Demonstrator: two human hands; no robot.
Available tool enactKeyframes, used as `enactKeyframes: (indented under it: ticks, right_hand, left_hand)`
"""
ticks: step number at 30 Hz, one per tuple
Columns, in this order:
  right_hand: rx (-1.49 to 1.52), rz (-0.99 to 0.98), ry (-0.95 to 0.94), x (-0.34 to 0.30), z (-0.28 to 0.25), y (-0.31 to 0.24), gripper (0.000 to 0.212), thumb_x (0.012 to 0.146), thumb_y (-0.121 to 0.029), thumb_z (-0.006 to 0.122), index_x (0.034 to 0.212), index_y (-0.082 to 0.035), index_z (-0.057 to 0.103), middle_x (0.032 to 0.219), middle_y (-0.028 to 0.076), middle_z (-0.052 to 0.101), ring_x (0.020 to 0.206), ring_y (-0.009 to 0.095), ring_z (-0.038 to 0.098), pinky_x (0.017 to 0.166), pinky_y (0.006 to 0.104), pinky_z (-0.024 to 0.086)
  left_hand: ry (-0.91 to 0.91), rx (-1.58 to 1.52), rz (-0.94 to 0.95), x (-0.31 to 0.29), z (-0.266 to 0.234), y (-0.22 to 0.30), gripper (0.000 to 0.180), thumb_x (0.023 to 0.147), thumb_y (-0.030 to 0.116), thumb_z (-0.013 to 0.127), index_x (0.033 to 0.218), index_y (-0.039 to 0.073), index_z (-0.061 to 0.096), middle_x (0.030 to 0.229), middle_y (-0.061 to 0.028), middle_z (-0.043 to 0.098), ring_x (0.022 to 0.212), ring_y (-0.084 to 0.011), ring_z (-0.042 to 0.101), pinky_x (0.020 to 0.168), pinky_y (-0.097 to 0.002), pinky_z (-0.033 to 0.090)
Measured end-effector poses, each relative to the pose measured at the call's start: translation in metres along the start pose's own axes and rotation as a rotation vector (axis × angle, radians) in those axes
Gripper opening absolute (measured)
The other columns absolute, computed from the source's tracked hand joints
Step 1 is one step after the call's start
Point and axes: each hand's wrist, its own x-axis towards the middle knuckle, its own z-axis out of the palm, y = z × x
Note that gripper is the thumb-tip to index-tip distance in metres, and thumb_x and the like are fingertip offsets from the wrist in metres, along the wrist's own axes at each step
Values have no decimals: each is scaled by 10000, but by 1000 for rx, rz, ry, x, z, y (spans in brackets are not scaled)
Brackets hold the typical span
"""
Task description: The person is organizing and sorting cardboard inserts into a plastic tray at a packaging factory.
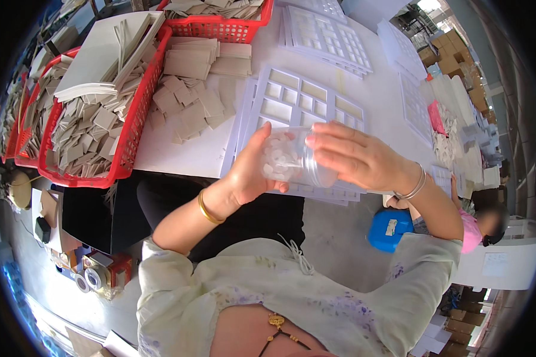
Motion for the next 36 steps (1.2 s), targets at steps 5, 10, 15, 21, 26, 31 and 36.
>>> enactKeyframes:
  ticks: [5, 10, 15, 21, 26, 31, 36]
  right_hand:
    - [-195, -246, -73, -7, 3, -8, 502, 760, -104, 718, 1207, -178, 502, 1330, 8, 489, 1249, 255, 475, 1101, 454, 342]
    - [-282, -489, -6, -15, 21, -4, 479, 766, -145, 724, 1181, -225, 498, 1308, -40, 501, 1250, 221, 475, 1104, 454, 338]
    - [-209, -285, -89, -13, 12, 0, 517, 763, -166, 736, 1206, -220, 476, 1354, 11, 469, 1289, 230, 431, 1107, 470, 314]
    - [97, 485, 312, 9, -1, -26, 771, 708, -366, 785, 1353, -150, 422, 1311, 117, 493, 1226, 279, 495, 980, 398, 435]
    - [399, 928, -11, 12, -11, -30, 860, 627, -383, 831, 1343, -119, 433, 1294, 114, 494, 1135, 261, 527, 890, 342, 474]
    - [166, 578, 37, 8, -9, -24, 779, 604, -217, 831, 1296, -116, 488, 1276, 80, 500, 1087, 270, 533, 878, 358, 491]
    - [-34, 369, 14, 4, -6, -21, 707, 598, -73, 783, 1254, -138, 529, 1294, 52, 486, 1122, 305, 517, 901, 374, 510]
  left_hand:
    - [23, 168, -175, -2, -3, 6, 605, 919, 628, 327, 1193, 110, 477, 979, -86, 598, 788, -253, 624, 498, -354, 461]
    - [50, 367, -293, -4, -2, 9, 613, 919, 630, 316, 1183, 102, 485, 974, -91, 603, 756, -256, 628, 469, -344, 458]
    - [103, 232, -159, -6, -2, -4, 650, 916, 647, 302, 1227, 98, 458, 1003, -95, 595, 808, -258, 622, 497, -346, 479]
    - [172, 160, 292, -12, 15, -20, 677, 927, 647, 287, 1340, 113, 329, 1123, -116, 530, 969, -248, 585, 596, -363, 515]
    - [206, 227, 454, -2, 16, -35, 692, 926, 649, 293, 1373, 122, 264, 1182, -122, 473, 1055, -239, 537, 675, -370, 522]
    - [193, 170, 337, -6, 20, -31, 708, 918, 659, 301, 1379, 124, 257, 1168, -111, 473, 1046, -233, 535, 681, -371, 522]
    - [163, 142, 254, -7, 18, -26, 681, 919, 652, 299, 1347, 122, 314, 1134, -94, 493, 998, -225, 548, 656, -367, 525]
